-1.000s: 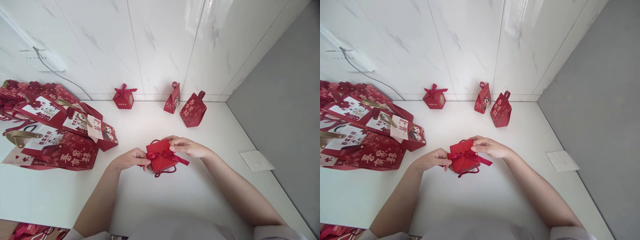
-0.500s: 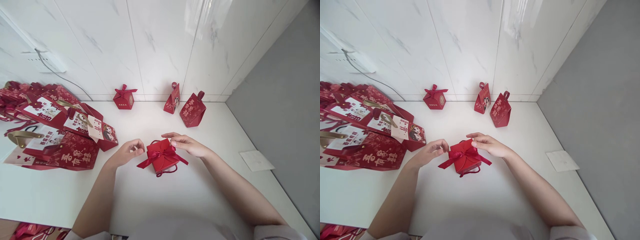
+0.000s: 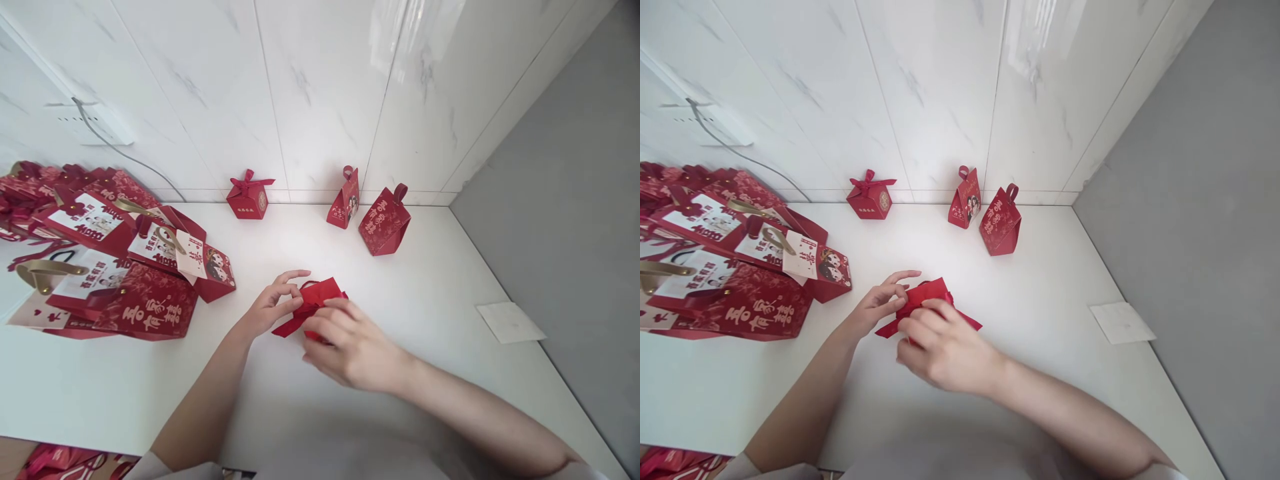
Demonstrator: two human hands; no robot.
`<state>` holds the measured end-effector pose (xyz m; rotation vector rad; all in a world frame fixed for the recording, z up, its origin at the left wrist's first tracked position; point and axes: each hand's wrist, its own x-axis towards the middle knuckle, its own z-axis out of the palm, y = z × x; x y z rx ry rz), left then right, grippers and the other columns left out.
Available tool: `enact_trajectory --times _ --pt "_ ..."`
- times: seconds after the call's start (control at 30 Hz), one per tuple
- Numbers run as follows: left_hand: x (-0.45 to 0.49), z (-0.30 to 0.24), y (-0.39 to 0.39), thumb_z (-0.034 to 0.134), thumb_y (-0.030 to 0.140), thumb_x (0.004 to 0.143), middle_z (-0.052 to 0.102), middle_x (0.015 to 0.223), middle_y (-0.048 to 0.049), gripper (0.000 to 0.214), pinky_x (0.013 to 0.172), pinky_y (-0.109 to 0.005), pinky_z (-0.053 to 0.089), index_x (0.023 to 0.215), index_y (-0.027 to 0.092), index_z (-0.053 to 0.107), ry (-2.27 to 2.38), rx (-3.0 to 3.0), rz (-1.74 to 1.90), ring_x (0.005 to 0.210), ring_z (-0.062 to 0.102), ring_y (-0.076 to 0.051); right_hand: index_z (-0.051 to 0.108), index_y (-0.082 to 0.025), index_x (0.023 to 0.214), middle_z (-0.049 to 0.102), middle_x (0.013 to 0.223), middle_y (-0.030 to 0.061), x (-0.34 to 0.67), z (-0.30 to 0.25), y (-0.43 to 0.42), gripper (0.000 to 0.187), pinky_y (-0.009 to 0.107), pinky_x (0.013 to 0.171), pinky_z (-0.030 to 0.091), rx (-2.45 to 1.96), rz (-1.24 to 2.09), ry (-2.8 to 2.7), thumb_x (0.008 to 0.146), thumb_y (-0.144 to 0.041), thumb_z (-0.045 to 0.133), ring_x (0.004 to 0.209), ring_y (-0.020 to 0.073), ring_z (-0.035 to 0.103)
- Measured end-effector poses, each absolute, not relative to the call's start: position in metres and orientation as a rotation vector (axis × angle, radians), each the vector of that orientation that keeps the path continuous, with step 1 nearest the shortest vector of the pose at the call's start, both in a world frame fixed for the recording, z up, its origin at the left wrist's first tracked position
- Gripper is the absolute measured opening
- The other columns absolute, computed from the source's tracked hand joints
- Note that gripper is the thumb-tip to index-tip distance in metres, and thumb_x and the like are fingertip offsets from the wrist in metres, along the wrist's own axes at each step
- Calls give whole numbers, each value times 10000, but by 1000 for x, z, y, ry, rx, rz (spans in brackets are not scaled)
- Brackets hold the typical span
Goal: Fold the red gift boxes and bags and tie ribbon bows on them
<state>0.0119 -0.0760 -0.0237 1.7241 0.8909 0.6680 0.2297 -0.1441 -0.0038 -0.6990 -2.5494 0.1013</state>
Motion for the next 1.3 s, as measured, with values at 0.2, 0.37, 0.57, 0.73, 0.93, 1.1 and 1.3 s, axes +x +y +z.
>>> enact_trajectory --times 0.2,0.37,0.57,0.73,0.93,1.1,1.3 --pt "16 -21 -78 514 391 895 469 1419 -64 304 1116 -450 334 845 195 740 804 1553 622 1351 375 -309 666 -145 1010 540 1300 95 202 -39 -152 214 483 1071 334 -630 -359 -2584 932 -146 467 1143 246 483" --pt "17 -23 -78 531 379 887 516 1369 -60 361 1079 -439 373 628 180 683 850 1474 710 1292 449 -298 651 -142 1088 559 1325 74 208 -35 -147 283 564 1146 195 -637 -188 -2568 983 -161 389 1316 236 379" --pt "17 -22 -77 520 410 885 583 1276 -73 373 1038 -452 393 610 172 603 929 1540 706 1219 511 -276 550 -142 1270 606 1273 52 238 6 -141 345 350 1107 332 -481 540 -2643 935 -155 469 1223 157 499" --pt "19 -15 -83 632 377 818 581 1257 -59 275 1021 -408 401 639 184 552 1050 1810 670 1184 526 -239 531 -185 1303 581 1310 62 270 31 -134 457 339 1051 379 -502 916 -2606 857 -85 531 1230 178 497" --pt "19 -11 -86 626 386 815 597 1236 -41 336 984 -395 423 594 186 471 1171 1947 659 1147 542 -223 582 -187 1247 585 1303 71 284 40 -132 413 341 1000 404 -540 1097 -2610 848 -86 545 1200 199 518" --pt "19 -9 -87 585 390 839 601 1231 -40 326 958 -398 433 610 189 469 1221 1985 653 1145 539 -229 611 -177 1218 650 1198 72 283 36 -135 407 350 975 408 -525 1207 -2632 814 -198 656 1123 212 562" --pt "20 -3 -93 554 398 860 566 1264 -44 278 935 -399 452 676 197 501 1241 1939 647 1185 508 -244 710 -199 929 712 945 43 292 44 -141 200 289 832 451 -620 1380 -2601 913 -325 556 898 165 635"
